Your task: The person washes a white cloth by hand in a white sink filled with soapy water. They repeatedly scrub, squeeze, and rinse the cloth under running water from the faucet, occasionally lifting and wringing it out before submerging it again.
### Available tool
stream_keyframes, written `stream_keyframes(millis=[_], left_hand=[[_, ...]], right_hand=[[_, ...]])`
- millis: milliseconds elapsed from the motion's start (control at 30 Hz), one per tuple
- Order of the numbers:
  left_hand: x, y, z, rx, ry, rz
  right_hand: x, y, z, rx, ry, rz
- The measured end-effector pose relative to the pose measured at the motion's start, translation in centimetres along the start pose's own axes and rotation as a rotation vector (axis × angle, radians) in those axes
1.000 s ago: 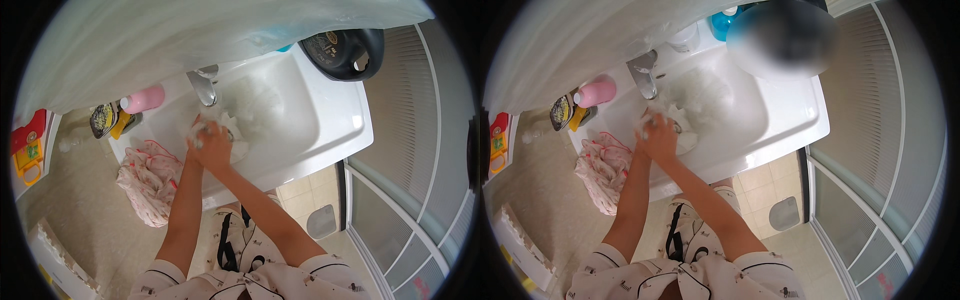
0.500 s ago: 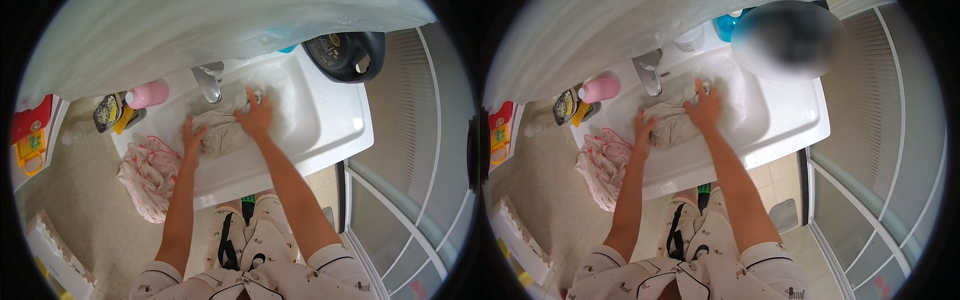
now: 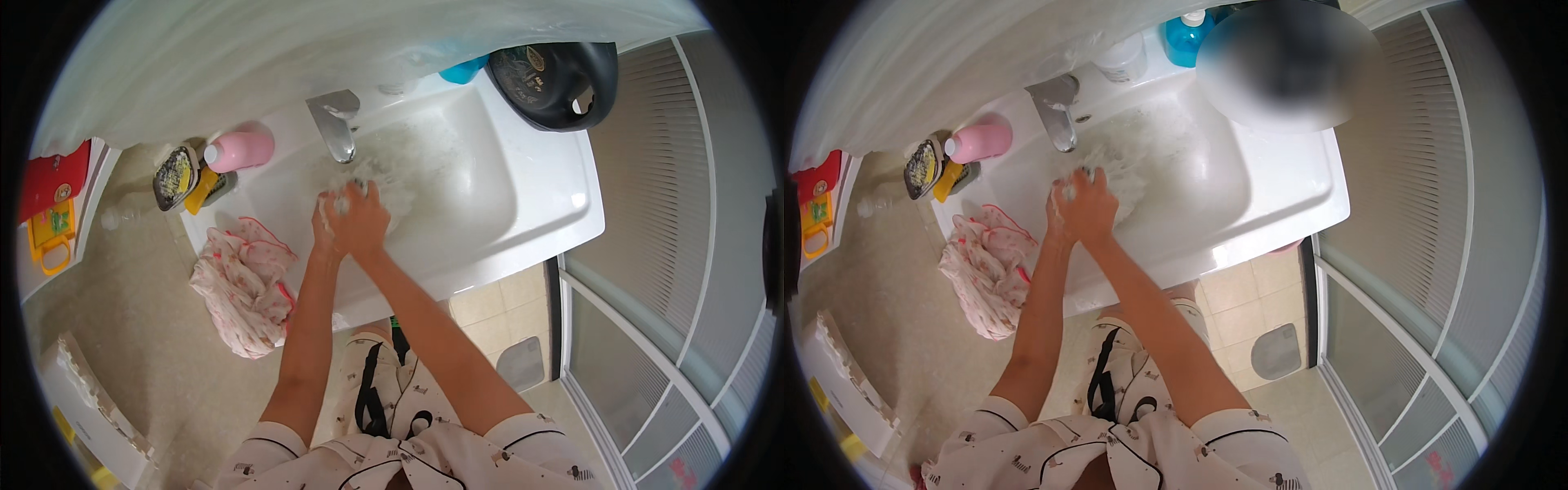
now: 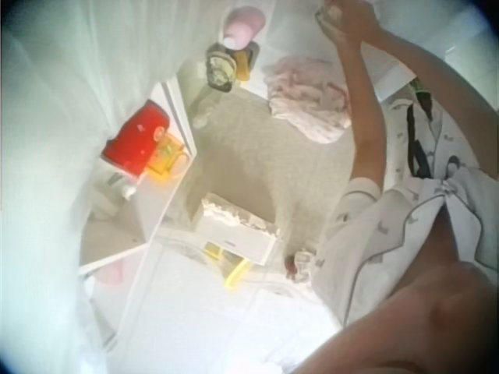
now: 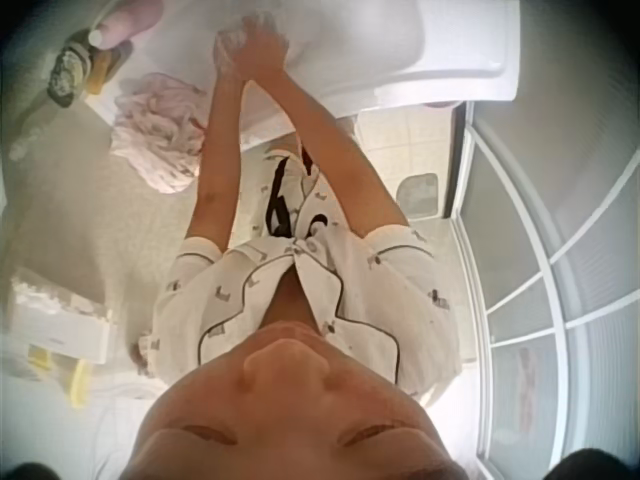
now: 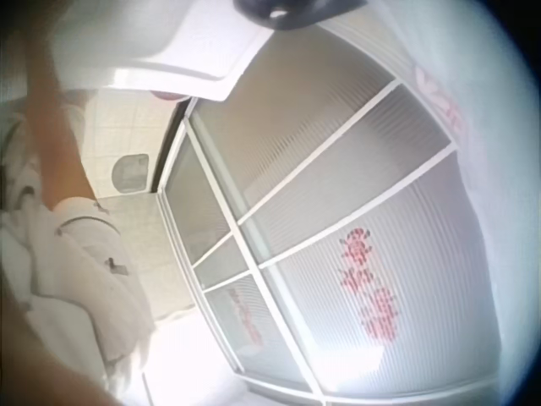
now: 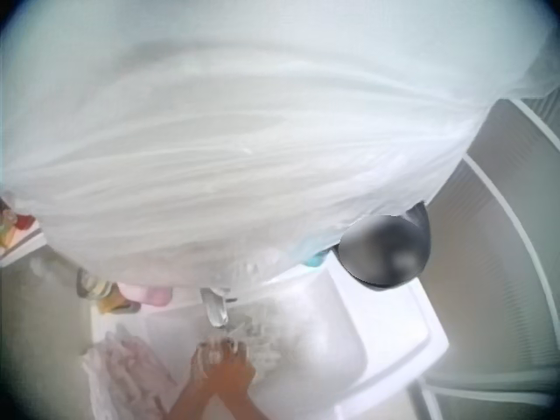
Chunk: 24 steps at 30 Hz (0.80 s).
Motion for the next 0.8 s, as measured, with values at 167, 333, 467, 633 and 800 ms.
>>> stream_keyframes(millis=[167,333,467,633,800], left_hand=[[-1.3,-3.4,-1.7,0.440,-0.151,-0.171],[-5.9,-6.1,1.0,0.552,-0.274,-0.436],[-5.7,0.0,0.1,0.388,-0.285,-0.053],[-4.0,0.2,-1.9,-0.160,0.091,-0.045],[-3.3,-0.7,-0.4,-0.177,0.210,0.007]], right_hand=[[6.8,-6.3,0.1,-0.067,0.227,0.006],[7.8,-10.5,2.4,-0.106,0.290,-0.198],[3.9,-10.6,-2.9,0.107,-0.022,-0.288],[-3.9,-2.5,-0.8,0.351,0.135,-0.116],[-6.6,1.6,2.4,0.215,0.179,-0.131]])
Point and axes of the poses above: each hand's wrist, its own x-axis towards the middle knuckle, its own z-axis out of the back of the hand, y = z × x, the point moved 5 cm from there along x, towards the middle knuckle, and after that the axes turned 14 degrees about -x, right-handed, at the moved point
